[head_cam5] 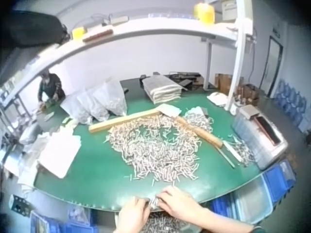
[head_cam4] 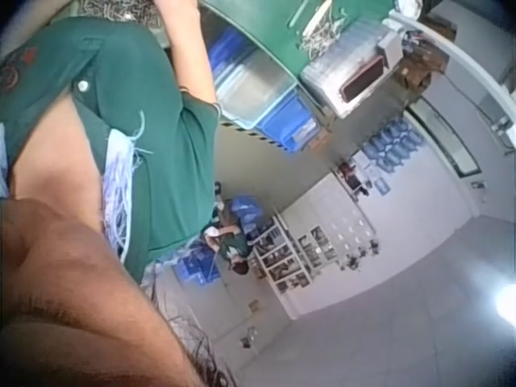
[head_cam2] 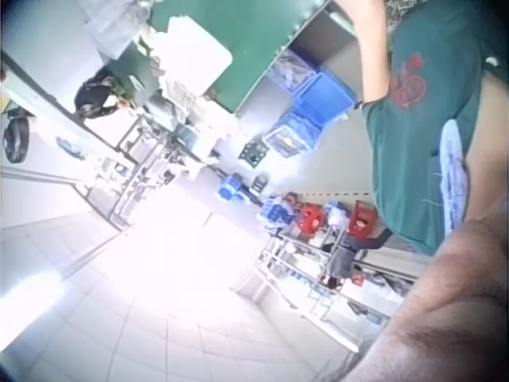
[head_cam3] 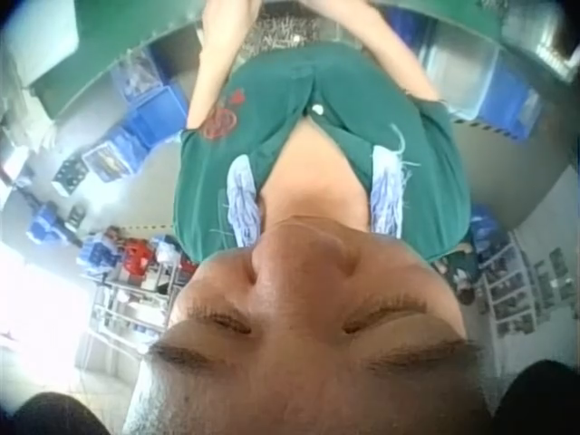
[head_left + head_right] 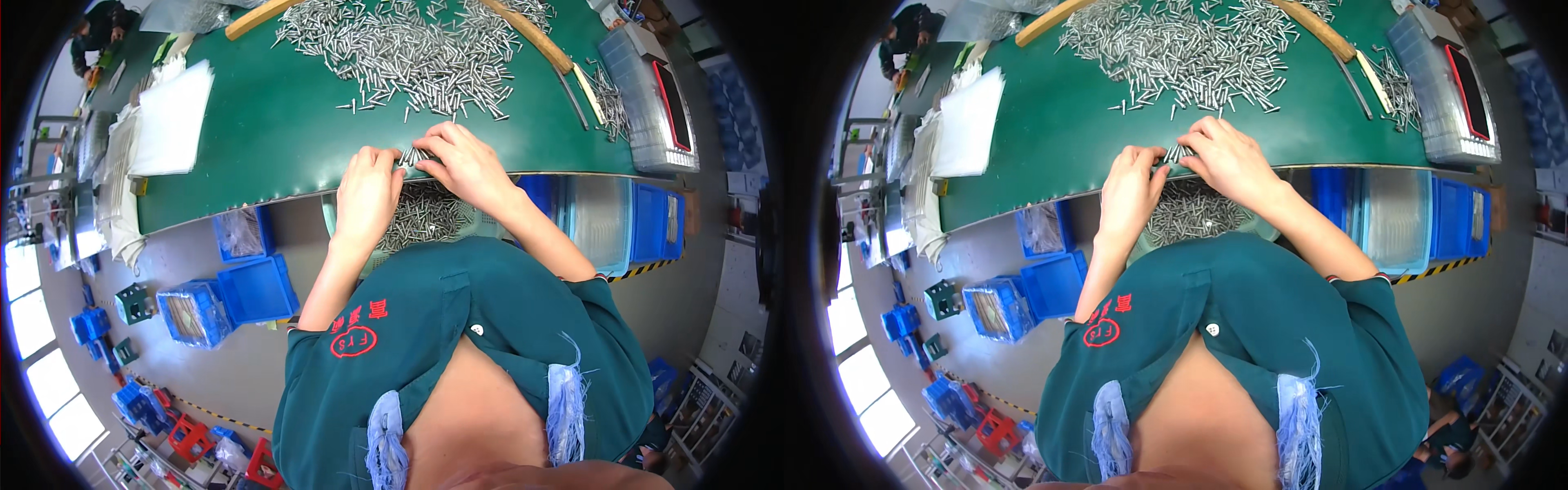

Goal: Inspecting and sorting small metal industrial pins at a workbench.

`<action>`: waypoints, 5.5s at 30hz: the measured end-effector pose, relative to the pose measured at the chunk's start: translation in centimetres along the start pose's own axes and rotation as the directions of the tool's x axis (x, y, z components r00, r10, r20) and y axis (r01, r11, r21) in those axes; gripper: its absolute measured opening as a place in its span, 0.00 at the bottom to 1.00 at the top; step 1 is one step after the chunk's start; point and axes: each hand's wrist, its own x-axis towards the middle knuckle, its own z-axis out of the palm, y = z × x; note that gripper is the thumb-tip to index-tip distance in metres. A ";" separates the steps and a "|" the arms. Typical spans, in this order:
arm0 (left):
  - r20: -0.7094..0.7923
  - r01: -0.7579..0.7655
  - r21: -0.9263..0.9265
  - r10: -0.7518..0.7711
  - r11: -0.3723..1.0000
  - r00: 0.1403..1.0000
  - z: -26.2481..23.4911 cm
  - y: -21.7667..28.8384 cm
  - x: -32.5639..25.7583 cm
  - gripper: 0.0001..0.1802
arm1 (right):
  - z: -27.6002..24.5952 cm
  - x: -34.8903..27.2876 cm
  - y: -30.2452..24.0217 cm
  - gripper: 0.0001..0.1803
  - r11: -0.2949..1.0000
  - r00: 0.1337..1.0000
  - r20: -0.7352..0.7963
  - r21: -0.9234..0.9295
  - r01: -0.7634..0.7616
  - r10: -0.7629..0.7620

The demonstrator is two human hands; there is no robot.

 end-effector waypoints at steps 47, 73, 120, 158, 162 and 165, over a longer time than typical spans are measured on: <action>0.748 0.731 -0.531 0.169 -0.429 0.642 5.1 0.7 -0.8 0.18 | -3.2 -3.1 0.3 0.11 0.997 0.983 0.168 0.032 -0.076 0.070; 0.594 0.556 -0.791 0.102 0.256 0.798 -1.0 2.7 -0.9 0.20 | -4.4 -3.0 -2.0 0.25 0.501 0.920 0.286 0.774 -0.387 0.269; 0.728 0.660 -0.669 0.123 0.342 0.675 -2.3 -0.8 -0.4 0.15 | 1.5 -5.1 0.0 0.15 -0.924 0.580 0.769 -0.036 -0.381 -0.269; -0.096 -0.176 -0.039 0.172 0.984 0.980 3.0 -1.1 6.5 0.09 | -1.0 0.4 1.7 0.18 0.955 0.960 0.016 -0.103 -0.277 0.280; -0.045 -0.278 -0.064 0.275 0.959 0.960 2.1 -1.0 4.6 0.08 | -1.0 0.2 1.6 0.16 0.960 0.962 0.030 -0.079 -0.267 0.270; -0.024 -0.312 -0.079 0.311 0.947 0.950 1.8 -1.3 3.6 0.09 | -1.0 -0.6 1.8 0.14 0.976 0.976 -0.003 0.001 -0.218 0.218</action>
